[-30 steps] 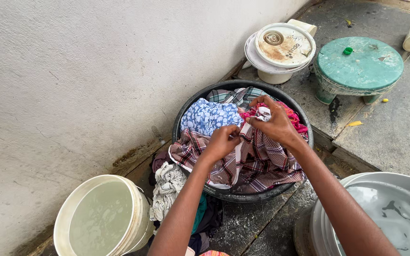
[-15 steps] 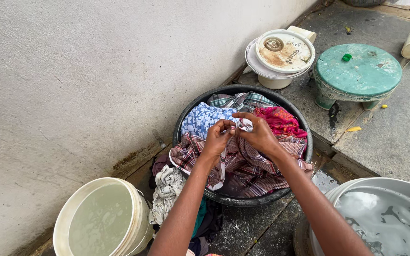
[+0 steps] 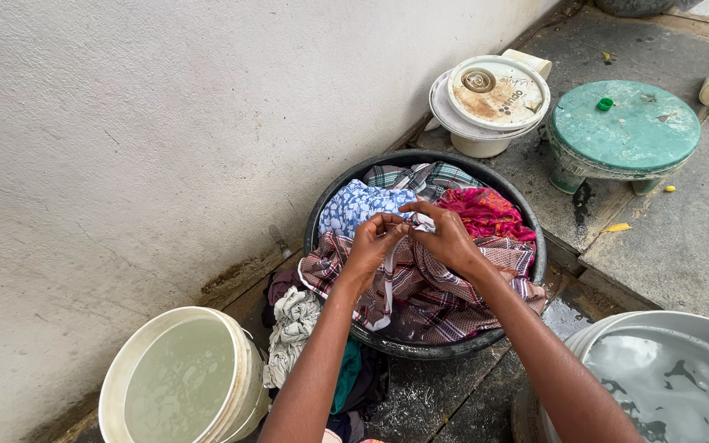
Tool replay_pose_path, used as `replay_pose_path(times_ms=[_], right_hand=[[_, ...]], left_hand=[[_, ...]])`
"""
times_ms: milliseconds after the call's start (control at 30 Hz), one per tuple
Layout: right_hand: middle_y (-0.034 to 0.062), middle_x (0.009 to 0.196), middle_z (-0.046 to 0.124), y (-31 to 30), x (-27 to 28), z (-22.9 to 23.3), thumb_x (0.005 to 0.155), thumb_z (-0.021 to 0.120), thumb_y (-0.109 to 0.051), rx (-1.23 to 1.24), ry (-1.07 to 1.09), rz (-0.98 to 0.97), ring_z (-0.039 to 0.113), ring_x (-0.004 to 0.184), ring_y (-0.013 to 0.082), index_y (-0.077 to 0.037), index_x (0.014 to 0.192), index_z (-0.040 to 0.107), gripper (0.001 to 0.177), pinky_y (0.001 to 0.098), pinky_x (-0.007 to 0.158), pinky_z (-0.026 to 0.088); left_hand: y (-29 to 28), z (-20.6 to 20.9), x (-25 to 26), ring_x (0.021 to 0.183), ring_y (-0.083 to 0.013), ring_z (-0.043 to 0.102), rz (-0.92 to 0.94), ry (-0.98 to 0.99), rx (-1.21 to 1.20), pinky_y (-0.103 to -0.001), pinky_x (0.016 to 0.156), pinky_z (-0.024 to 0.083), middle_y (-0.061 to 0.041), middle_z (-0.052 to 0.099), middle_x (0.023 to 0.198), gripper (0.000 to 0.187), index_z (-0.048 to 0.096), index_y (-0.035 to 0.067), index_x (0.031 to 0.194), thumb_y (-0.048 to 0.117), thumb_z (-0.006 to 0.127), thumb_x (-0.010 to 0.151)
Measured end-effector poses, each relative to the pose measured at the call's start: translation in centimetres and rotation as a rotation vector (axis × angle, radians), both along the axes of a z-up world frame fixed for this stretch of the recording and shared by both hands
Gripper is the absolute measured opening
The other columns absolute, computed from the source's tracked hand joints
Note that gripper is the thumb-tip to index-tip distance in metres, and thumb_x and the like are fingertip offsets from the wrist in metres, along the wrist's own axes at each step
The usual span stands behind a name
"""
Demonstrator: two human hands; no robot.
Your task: The person washes clothes by hand using buckets of water, scrubbing and wringing out the items.
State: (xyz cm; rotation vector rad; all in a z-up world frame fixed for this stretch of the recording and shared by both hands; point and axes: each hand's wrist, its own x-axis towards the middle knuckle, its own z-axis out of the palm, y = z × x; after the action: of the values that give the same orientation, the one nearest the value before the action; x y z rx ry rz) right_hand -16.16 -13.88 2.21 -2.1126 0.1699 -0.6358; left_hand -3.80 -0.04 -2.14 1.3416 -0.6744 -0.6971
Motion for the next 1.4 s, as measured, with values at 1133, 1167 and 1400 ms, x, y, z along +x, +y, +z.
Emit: replay_pose_path(times_ms=[1133,1167,1400], right_hand=[[0.0103,0.120,0.077,1.3,0.3,-1.3,0.083,0.078,-0.011,0.066,0.092,-0.039,0.072,0.114,0.0253,-0.010,0.122,0.072,0.040,0.0443,0.105,0.052],[0.0085,0.121,0.076,1.1,0.4,-1.3,0.083,0.075,-0.009,0.098,0.119,-0.051,0.073,0.111,0.0239,-0.010,0.121,0.072,0.039,0.0421,0.101,0.058],[0.0119,0.117,0.076,-0.2,0.5,-1.4,0.086,0.077,-0.008,-0.014,-0.012,-0.109,0.066,0.120,0.0268,-0.006,0.111,0.075,0.025,0.0445,0.102,0.052]], left_hand=[[-0.3,-3.2,1.3,0.075,-0.0090,0.066,0.122,-0.249,0.034,-0.024,0.066,0.054,-0.004,0.068,0.081,0.018,0.061,0.003,0.096,0.007,0.077,0.089],[-0.1,-3.1,1.2,0.075,-0.0093,0.066,0.090,-0.239,0.040,-0.025,0.067,0.056,-0.004,0.068,0.081,0.018,0.063,0.004,0.096,0.009,0.079,0.090],[1.6,-3.4,0.7,0.074,-0.0097,0.067,0.029,-0.501,0.273,-0.029,0.068,0.056,-0.003,0.071,0.084,0.020,0.066,0.004,0.089,0.012,0.082,0.082]])
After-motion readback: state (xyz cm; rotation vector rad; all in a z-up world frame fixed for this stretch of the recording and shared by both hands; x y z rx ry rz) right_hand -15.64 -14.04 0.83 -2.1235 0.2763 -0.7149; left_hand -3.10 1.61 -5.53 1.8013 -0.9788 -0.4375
